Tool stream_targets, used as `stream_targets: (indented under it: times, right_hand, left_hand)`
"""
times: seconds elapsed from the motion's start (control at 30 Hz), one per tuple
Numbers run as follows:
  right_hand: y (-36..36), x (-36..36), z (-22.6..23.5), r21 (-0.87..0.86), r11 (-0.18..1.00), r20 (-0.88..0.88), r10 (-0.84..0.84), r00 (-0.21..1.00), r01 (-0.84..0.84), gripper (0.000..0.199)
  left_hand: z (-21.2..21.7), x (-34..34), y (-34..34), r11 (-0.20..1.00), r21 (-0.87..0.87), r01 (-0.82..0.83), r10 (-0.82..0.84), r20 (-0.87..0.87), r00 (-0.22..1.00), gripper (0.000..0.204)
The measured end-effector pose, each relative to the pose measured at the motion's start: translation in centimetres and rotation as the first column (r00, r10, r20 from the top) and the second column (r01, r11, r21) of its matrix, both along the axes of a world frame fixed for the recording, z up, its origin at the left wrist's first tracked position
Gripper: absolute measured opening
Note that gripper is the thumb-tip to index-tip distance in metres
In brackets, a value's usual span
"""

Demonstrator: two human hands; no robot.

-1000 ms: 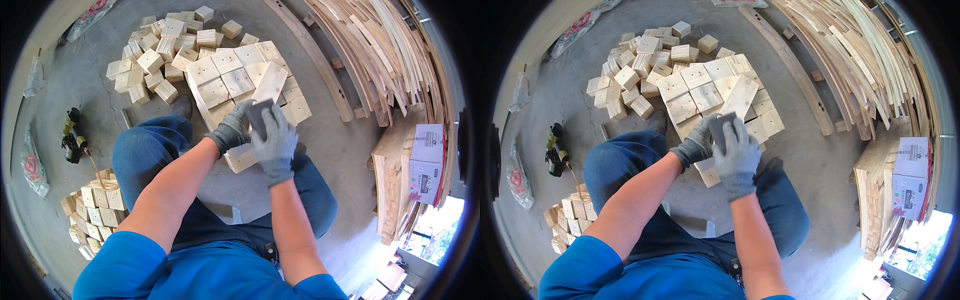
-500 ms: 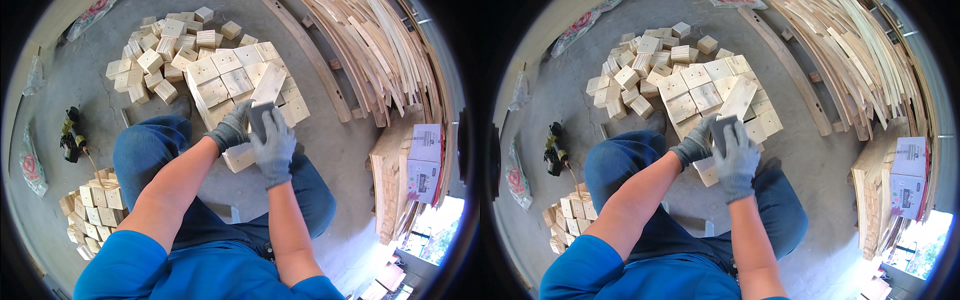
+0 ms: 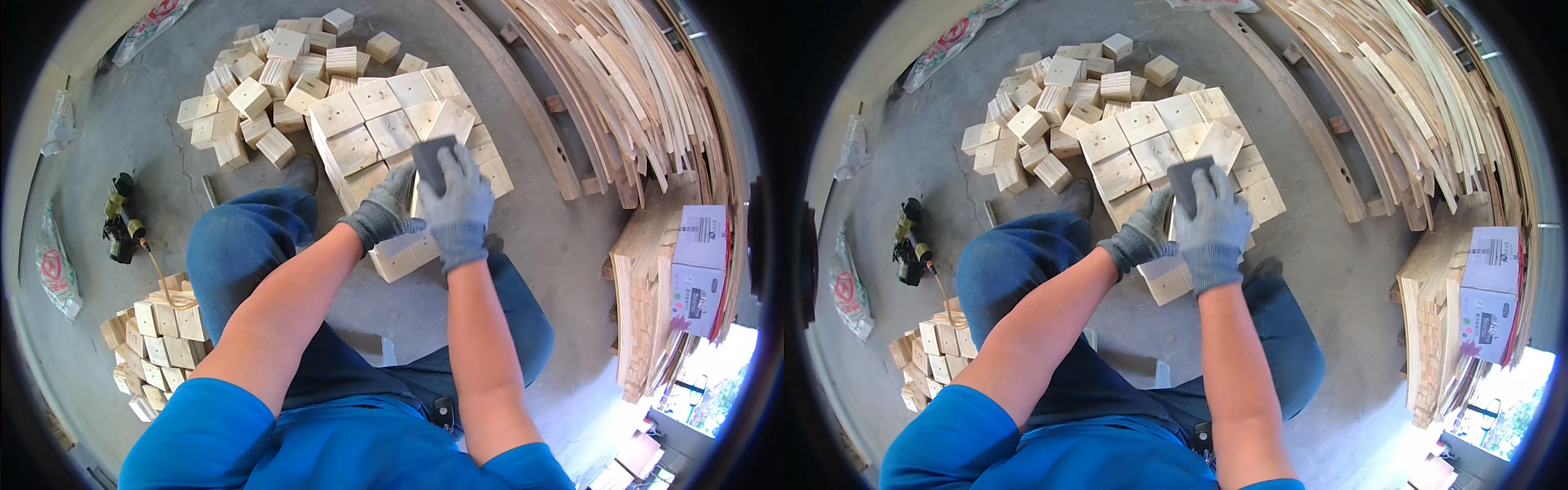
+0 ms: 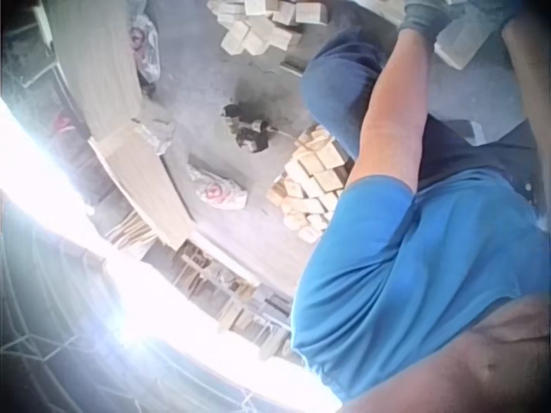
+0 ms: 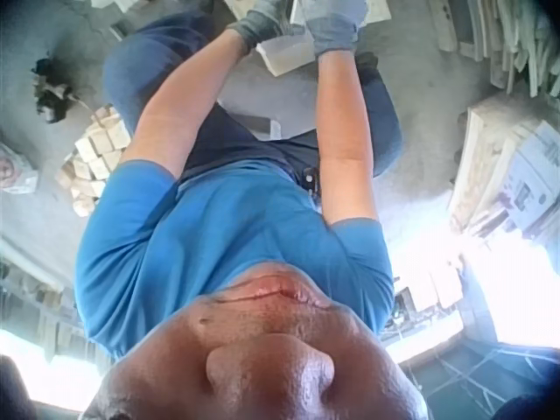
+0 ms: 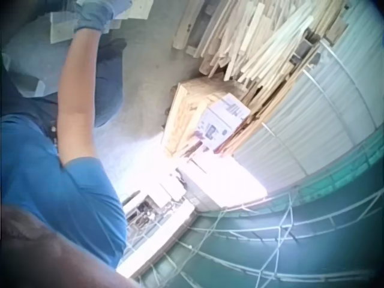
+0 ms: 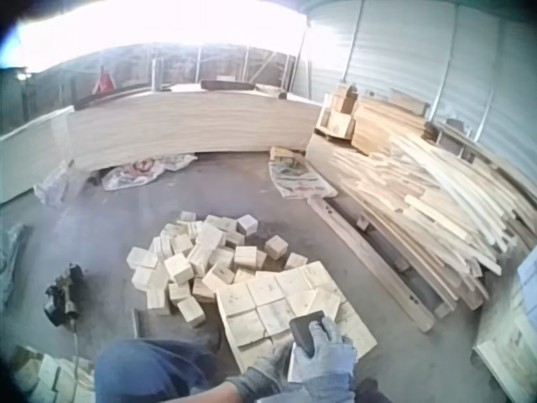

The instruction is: The person sits on a low stool and sands small wooden blocks one by one using a sanding block. They pick up each block, rub its surfaces, and place it back into a pile on the floor.

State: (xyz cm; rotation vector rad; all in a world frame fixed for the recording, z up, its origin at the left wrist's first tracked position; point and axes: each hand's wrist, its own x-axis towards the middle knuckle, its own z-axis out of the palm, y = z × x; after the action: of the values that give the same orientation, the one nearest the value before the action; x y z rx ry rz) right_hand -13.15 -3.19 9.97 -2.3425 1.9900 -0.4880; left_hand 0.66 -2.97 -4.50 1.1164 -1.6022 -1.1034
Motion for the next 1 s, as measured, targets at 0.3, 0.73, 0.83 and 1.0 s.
stream_targets:
  times: [0.3,0.73,0.83,1.0]
  right_hand:
    - [-0.7,-0.3,0.0,0.015,0.999,0.027,-0.037,0.999,0.036,0.063]
    - [9.9,-2.6,0.4,0.026,0.997,0.045,0.065,0.997,-0.066,0.074]
    - [6.0,-2.3,-0.1,0.005,1.0,0.038,0.029,0.999,-0.029,0.068]
    - [-2.5,-1.1,-0.1,0.04,0.999,0.016,0.004,1.0,-0.005,0.067]
  left_hand:
    - [1.0,0.3,0.0,0.999,0.051,0.009,-0.011,0.041,0.999,0.116]
    - [0.3,-0.2,-0.2,0.995,0.102,0.021,-0.015,-0.063,0.998,0.109]
    - [2.3,0.1,-0.1,0.997,0.072,0.0,-0.01,0.132,0.991,0.113]
    - [0.6,0.3,-0.1,0.998,0.065,0.026,-0.025,-0.015,1.0,0.118]
